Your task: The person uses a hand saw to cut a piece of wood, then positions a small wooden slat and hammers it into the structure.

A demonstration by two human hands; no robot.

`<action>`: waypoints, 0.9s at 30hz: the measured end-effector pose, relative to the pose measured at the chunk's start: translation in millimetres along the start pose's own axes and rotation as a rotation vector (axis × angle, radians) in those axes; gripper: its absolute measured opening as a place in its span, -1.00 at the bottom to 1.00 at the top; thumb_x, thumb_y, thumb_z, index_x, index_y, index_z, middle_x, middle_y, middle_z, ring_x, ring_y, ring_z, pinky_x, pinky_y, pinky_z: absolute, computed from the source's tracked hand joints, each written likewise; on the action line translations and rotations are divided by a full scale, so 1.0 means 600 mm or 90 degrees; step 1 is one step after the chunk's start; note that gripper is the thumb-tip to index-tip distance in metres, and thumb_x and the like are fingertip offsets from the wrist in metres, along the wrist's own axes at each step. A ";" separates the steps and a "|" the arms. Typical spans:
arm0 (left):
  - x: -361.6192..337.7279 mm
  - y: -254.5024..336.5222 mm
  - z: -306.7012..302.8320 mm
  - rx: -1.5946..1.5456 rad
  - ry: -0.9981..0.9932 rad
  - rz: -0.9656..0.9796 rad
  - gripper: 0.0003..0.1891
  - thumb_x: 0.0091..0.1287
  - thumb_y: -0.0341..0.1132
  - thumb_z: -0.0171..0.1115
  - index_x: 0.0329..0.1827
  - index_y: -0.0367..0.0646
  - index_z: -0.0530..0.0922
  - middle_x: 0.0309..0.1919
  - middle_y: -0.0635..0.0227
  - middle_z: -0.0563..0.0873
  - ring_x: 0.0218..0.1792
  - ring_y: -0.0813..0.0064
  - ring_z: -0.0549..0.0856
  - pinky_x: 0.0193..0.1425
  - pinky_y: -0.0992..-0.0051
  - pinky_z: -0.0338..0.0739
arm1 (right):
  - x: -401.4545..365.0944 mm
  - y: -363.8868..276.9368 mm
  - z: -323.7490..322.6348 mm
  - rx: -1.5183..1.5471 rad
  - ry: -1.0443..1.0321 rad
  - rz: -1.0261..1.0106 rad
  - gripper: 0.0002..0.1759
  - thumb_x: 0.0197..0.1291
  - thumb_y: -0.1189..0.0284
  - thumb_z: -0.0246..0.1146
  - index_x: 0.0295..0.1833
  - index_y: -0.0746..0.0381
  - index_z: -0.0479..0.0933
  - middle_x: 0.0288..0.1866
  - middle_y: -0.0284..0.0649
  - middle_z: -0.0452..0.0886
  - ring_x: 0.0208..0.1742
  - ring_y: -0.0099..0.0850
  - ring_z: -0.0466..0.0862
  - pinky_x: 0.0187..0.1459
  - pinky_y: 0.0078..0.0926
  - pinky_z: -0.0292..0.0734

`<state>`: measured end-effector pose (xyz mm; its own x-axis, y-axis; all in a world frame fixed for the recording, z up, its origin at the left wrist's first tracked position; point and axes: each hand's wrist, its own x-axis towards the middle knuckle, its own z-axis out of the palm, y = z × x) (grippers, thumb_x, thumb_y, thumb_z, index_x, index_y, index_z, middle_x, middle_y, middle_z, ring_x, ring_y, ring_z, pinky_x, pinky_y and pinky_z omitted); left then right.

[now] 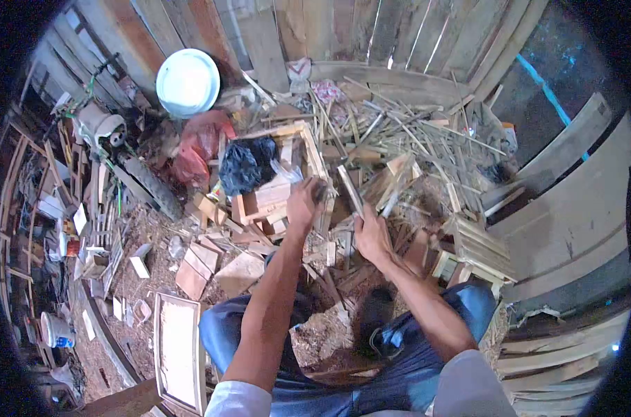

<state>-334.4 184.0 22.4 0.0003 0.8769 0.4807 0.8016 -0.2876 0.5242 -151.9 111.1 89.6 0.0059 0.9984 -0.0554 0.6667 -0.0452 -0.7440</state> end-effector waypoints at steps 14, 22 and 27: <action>0.111 0.067 -0.045 -0.163 -0.185 -0.074 -0.73 0.30 -0.29 0.23 -0.08 -0.34 0.63 -0.28 -0.02 0.73 -0.24 0.17 0.73 -0.13 0.29 0.58 | 0.033 -0.016 -0.028 0.092 0.044 0.050 -0.58 0.42 0.21 0.03 0.14 0.36 0.36 -0.14 0.30 0.59 -0.08 0.24 0.60 -0.08 0.14 0.46; 0.074 0.065 -0.191 -0.603 -0.001 -0.372 -0.78 0.36 -0.40 0.25 -0.03 -0.25 0.43 -0.28 0.34 0.55 -0.23 0.45 0.63 -0.15 0.30 0.73 | 0.038 0.038 0.053 0.095 0.075 -0.035 -0.38 0.33 0.08 0.18 0.14 0.47 0.35 -0.07 0.25 0.58 -0.01 0.10 0.62 0.00 -0.03 0.51; 0.046 0.000 -0.215 -0.790 0.115 -0.496 -0.88 0.39 -0.45 0.16 -0.09 -0.23 0.42 -0.27 0.28 0.57 -0.22 0.37 0.65 -0.09 0.23 0.76 | 0.023 -0.019 0.014 0.511 -0.121 0.069 -0.72 0.36 0.44 0.20 0.05 0.38 0.35 -0.07 -0.07 0.59 -0.09 -0.33 0.71 -0.27 -0.46 0.74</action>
<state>-411.7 158.9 126.2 -0.3286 0.9294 -0.1679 -0.4482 0.0030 0.8940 -165.6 125.0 91.6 -0.1349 0.9678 -0.2126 -0.0646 -0.2227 -0.9728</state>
